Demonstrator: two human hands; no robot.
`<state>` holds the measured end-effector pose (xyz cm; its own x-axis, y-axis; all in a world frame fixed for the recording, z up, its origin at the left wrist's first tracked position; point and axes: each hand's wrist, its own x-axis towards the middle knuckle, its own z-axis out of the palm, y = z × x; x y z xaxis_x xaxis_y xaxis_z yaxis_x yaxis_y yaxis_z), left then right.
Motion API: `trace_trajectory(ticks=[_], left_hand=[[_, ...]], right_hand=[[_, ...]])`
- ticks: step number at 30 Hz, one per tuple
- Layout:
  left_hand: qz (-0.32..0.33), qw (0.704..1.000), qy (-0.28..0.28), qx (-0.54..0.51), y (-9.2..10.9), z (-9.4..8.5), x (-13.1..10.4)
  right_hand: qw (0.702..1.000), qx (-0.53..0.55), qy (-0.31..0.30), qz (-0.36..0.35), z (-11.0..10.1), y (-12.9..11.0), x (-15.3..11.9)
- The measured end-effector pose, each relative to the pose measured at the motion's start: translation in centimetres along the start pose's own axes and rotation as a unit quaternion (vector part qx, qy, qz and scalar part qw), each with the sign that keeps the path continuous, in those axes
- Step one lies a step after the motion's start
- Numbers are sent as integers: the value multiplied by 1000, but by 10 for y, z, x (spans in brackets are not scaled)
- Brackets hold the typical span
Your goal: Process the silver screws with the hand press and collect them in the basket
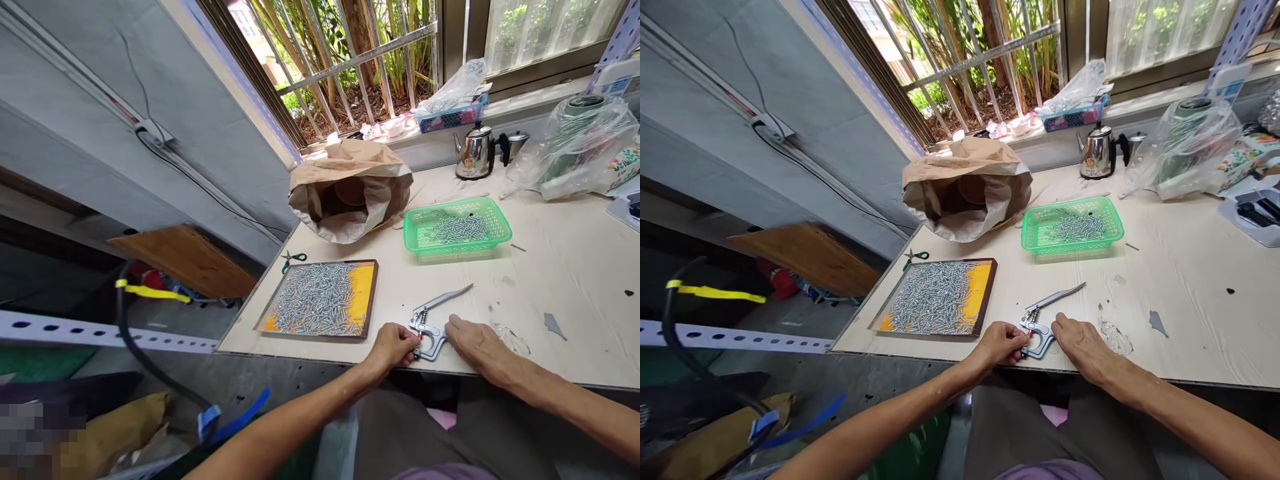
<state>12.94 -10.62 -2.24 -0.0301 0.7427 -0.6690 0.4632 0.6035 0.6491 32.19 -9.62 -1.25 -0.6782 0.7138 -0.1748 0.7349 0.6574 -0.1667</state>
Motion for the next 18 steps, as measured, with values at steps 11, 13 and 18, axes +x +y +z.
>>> trace_trajectory(ticks=[11,13,18], left_hand=[[12,999,-23,48,0,0,-2],[10,998,-24,59,-2,1,-1],[7,1000,-25,3,-4,3,-1]], right_hand=[[998,48,35,-19,3,-1,-9],[999,41,26,-14,2,-3,-10],[1000,14,-3,4,0,-4,-7]])
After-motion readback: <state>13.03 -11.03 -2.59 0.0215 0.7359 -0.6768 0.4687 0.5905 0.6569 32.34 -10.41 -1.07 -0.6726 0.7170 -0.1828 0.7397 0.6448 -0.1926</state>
